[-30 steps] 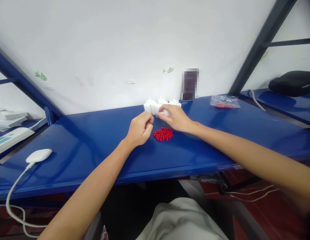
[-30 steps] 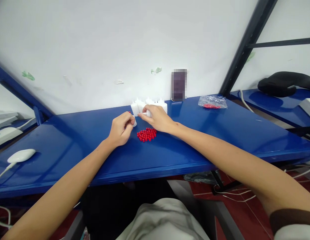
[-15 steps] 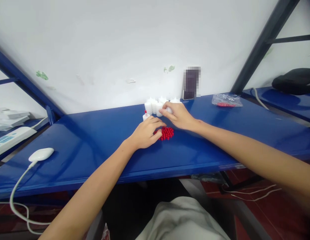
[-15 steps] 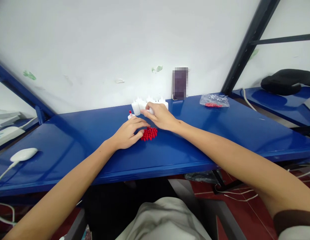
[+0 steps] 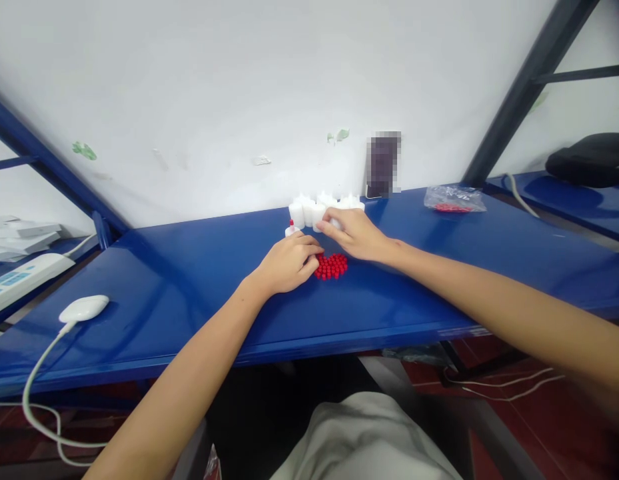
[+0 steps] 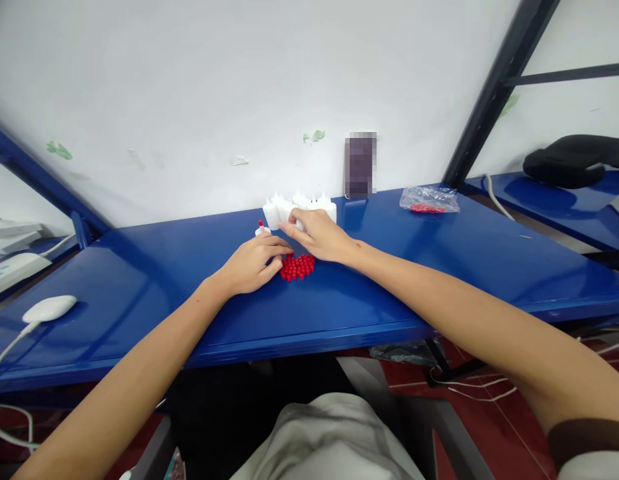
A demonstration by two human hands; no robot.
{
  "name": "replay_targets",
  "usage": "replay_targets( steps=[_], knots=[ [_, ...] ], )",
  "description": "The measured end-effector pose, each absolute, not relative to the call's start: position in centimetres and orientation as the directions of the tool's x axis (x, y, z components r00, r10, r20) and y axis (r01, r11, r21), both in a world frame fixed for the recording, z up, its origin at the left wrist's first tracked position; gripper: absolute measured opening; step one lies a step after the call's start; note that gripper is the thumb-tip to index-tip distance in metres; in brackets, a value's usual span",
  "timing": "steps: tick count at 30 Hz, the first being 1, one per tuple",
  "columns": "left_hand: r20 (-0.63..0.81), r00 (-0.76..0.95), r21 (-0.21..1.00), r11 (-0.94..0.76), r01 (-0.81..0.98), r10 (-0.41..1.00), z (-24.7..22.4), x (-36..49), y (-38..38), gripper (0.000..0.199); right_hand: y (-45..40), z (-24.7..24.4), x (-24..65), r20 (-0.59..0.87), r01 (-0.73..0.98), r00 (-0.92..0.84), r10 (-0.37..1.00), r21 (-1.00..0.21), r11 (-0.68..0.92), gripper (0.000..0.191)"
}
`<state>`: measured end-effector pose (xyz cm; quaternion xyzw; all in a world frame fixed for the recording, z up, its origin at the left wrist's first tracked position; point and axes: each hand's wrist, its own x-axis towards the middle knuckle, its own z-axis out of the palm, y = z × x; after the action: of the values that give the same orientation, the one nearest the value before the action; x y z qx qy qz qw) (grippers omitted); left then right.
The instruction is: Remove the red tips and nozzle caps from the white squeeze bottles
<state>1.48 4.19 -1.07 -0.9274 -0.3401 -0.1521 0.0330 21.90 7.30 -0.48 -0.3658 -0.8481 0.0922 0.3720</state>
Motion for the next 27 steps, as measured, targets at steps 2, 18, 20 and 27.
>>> replay_targets(
  steps=[2,18,20,27],
  knots=[
    [0.303,0.702,0.056,-0.748,0.662,0.644,-1.2,1.19,4.52,0.038,7.25,-0.43,21.92,0.565,0.563,-0.453,0.69,-0.419,0.712,0.04],
    [0.261,0.723,-0.049,-0.74,0.671,0.639,-0.46,0.48,4.65,0.03,6.94,-0.36,22.09,0.537,0.573,-0.473,0.698,-0.415,0.707,0.039],
    [0.264,0.723,-0.059,-0.738,0.672,0.638,-0.43,0.44,4.63,0.029,6.91,-0.37,22.08,0.533,0.578,-0.477,0.698,-0.408,0.707,0.039],
    [0.277,0.729,-0.036,-0.751,0.659,0.626,-0.7,0.51,4.81,0.027,6.94,-0.51,21.94,0.529,0.585,-0.484,0.697,-0.397,0.707,0.038]
  ],
)
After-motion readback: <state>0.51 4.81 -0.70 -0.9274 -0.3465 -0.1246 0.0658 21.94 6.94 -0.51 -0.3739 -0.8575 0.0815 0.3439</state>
